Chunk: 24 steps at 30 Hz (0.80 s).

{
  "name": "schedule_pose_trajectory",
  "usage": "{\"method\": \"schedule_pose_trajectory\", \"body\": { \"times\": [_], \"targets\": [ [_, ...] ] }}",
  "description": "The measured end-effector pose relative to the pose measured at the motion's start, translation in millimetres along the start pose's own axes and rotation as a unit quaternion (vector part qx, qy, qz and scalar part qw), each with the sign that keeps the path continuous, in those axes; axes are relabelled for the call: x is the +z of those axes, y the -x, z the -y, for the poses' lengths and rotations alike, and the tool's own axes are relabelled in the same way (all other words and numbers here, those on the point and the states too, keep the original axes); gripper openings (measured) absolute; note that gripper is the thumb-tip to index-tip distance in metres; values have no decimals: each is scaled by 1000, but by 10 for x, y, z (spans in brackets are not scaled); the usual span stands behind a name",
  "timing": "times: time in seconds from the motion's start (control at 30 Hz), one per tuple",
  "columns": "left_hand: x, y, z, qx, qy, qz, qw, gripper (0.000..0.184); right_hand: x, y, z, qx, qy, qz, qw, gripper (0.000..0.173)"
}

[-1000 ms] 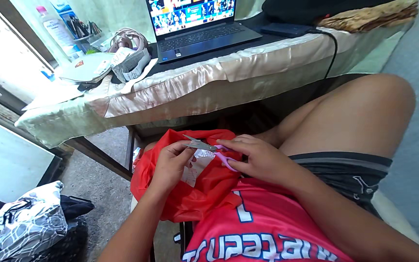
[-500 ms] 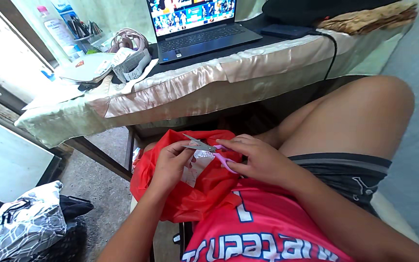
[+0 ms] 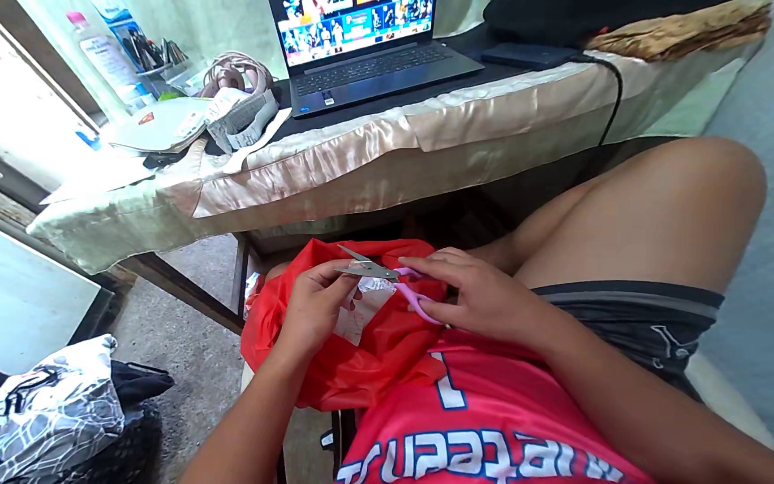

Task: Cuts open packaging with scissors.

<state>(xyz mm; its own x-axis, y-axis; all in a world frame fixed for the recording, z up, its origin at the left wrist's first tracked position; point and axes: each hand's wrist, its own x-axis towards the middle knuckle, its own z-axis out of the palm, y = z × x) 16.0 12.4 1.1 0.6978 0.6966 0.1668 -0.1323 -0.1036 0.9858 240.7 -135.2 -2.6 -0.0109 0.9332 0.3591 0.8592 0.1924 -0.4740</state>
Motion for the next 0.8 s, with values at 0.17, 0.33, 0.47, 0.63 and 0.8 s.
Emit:
{"method": "schedule_pose_trajectory", "body": {
  "times": [0.17,0.33,0.47,0.63,0.8],
  "targets": [
    [-1,6,-2,-3,1,-4,1000,17,18,1,-19,-4,12,-14,1000,49],
    [2,3,-2,-2,-4,-1,1000,16,19,2,-47,1,15,-23,1000,43],
    [5,2,-6,-1,-10,2,1000,17,33,3,-69,2,15,-40,999,38],
    [4,1,-7,-6,-11,4,1000,17,22,9,-55,2,4,-25,1000,41],
    [5,1,-3,-7,-3,2,1000,17,18,9,-13,-8,2,-6,1000,52]
  ]
}}
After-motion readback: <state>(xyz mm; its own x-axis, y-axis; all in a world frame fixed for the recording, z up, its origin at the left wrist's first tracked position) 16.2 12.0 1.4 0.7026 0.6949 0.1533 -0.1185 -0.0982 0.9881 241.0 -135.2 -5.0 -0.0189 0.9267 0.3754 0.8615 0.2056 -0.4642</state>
